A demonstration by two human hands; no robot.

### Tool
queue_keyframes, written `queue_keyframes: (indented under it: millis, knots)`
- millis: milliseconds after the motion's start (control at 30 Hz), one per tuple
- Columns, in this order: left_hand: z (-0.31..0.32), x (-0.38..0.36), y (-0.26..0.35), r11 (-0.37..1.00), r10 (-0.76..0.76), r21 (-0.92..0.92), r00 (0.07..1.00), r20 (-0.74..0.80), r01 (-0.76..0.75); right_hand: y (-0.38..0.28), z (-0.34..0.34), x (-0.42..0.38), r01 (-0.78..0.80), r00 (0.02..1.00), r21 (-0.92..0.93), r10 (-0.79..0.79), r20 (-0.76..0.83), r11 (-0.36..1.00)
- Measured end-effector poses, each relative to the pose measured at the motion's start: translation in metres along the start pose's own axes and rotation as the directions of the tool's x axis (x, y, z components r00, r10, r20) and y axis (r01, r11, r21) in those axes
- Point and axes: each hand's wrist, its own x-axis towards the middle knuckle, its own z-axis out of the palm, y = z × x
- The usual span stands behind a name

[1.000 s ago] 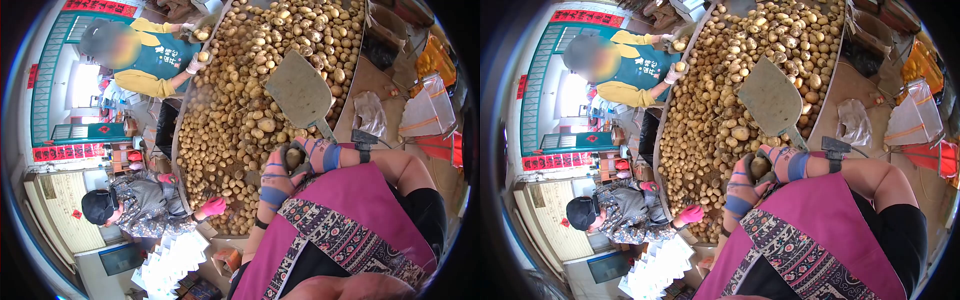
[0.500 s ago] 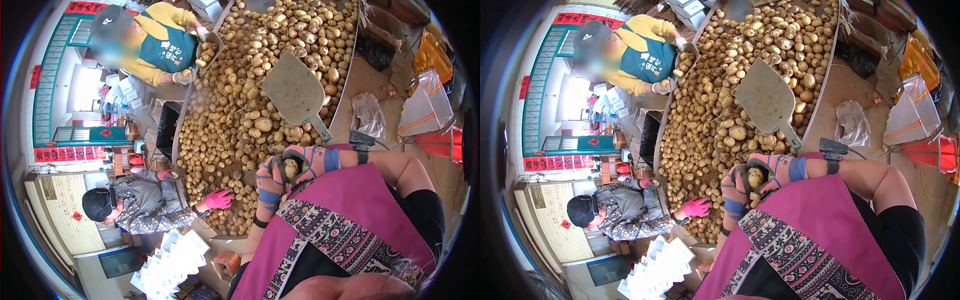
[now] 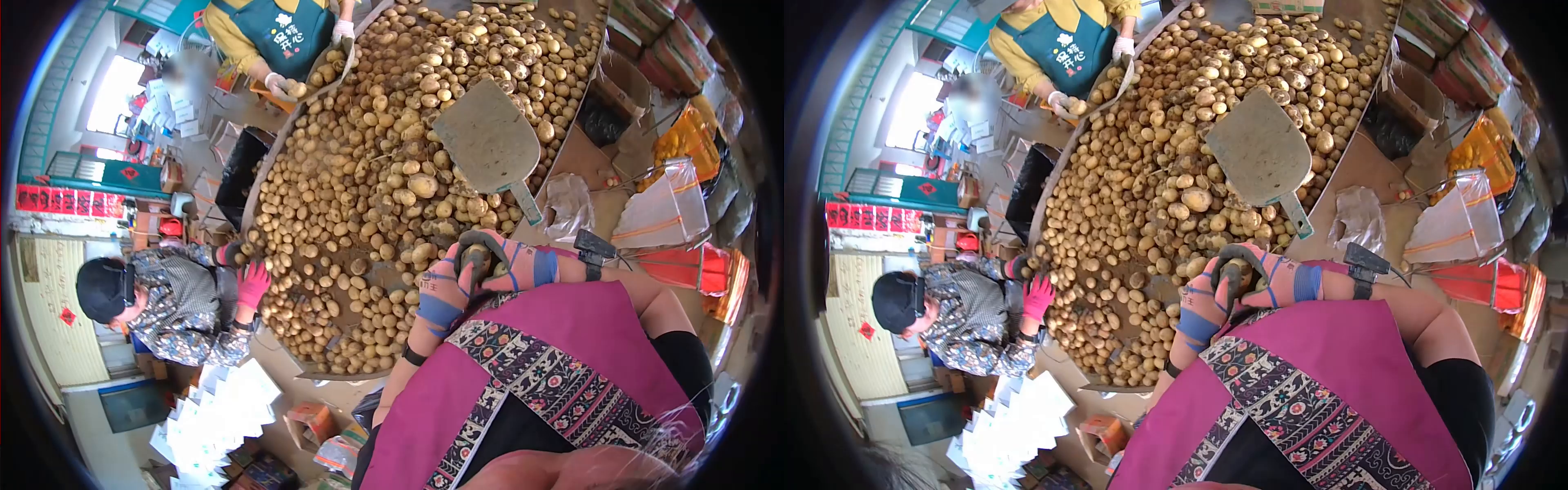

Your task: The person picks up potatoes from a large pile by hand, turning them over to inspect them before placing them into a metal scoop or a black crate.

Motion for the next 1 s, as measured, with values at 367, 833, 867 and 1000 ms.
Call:
queue_keyframes:
  millis: [367,833,867,1000]
  knots:
    - [-0.013,-0.001,-0.050,0.619,-0.409,-0.758,0.909,-0.086,0.207,-0.019,0.010,0.012,0.051,0.997,-0.041,-0.048,0.052,0.998]
    - [-0.020,-0.062,-0.049,0.981,0.184,0.138,0.900,-0.395,-0.139,0.003,0.053,0.021,0.077,0.976,-0.289,-0.013,0.219,0.954]
    - [-0.025,-0.066,-0.048,0.996,0.093,0.034,0.941,-0.325,-0.086,0.008,0.055,0.022,0.053,0.973,-0.247,0.006,0.233,0.968]
    - [-0.015,-0.075,-0.075,0.655,-0.391,-0.749,0.894,-0.220,0.103,0.006,0.059,0.033,0.125,0.957,-0.227,-0.056,0.286,0.966]
